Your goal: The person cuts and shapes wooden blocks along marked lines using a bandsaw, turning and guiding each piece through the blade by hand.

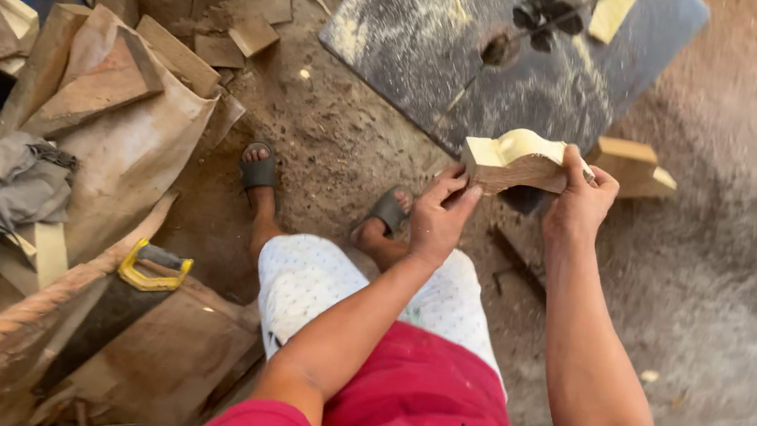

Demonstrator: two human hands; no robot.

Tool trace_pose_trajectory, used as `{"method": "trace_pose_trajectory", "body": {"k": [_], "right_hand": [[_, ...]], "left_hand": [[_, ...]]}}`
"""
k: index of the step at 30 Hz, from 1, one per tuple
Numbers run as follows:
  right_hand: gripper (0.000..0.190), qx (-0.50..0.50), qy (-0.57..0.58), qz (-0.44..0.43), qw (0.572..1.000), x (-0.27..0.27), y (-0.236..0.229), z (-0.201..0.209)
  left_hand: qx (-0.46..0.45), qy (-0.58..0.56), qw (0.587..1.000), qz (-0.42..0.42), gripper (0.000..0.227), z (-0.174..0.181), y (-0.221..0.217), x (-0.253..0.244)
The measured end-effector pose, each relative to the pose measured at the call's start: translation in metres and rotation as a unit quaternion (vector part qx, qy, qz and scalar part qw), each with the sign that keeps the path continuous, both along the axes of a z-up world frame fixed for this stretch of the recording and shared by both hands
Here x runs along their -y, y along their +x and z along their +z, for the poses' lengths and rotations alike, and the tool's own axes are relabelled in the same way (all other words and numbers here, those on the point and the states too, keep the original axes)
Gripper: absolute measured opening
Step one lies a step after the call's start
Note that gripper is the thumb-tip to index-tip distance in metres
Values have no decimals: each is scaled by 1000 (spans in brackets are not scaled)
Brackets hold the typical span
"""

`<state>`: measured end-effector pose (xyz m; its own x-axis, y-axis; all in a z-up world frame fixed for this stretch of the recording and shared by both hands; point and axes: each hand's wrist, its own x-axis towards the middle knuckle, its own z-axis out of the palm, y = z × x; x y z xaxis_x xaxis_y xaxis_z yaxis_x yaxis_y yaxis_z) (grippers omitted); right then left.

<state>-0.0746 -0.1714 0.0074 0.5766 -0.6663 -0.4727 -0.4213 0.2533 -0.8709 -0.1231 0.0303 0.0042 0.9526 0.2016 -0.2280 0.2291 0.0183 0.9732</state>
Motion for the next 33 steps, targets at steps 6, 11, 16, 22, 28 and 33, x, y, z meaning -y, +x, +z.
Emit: {"method": "trace_pose_trajectory", "body": {"k": [6, 11, 16, 22, 28, 33], "right_hand": [[49, 175, 196, -36, 964, -40, -50, 79], [52, 300, 211, -25, 930, -99, -68, 171], [64, 363, 128, -16, 923, -151, -103, 241], [74, 374, 5, 22, 927, -193, -158, 297], [72, 123, -248, 207, 938, -223, -192, 351], [63, -45, -473, 78, 876, -263, -161, 273]], "left_hand": [[-70, -305, 947, -71, 38, 40, -33, -52], [-181, -413, 872, -191, 81, 122, 12, -110], [-128, -344, 869, -331, 67, 173, 31, -131], [79, -219, 873, -428, 60, 242, 34, -169], [314, -136, 713, -612, 80, 286, 112, -197], [238, 18, 842, -483, 72, 209, 86, -178]]}}
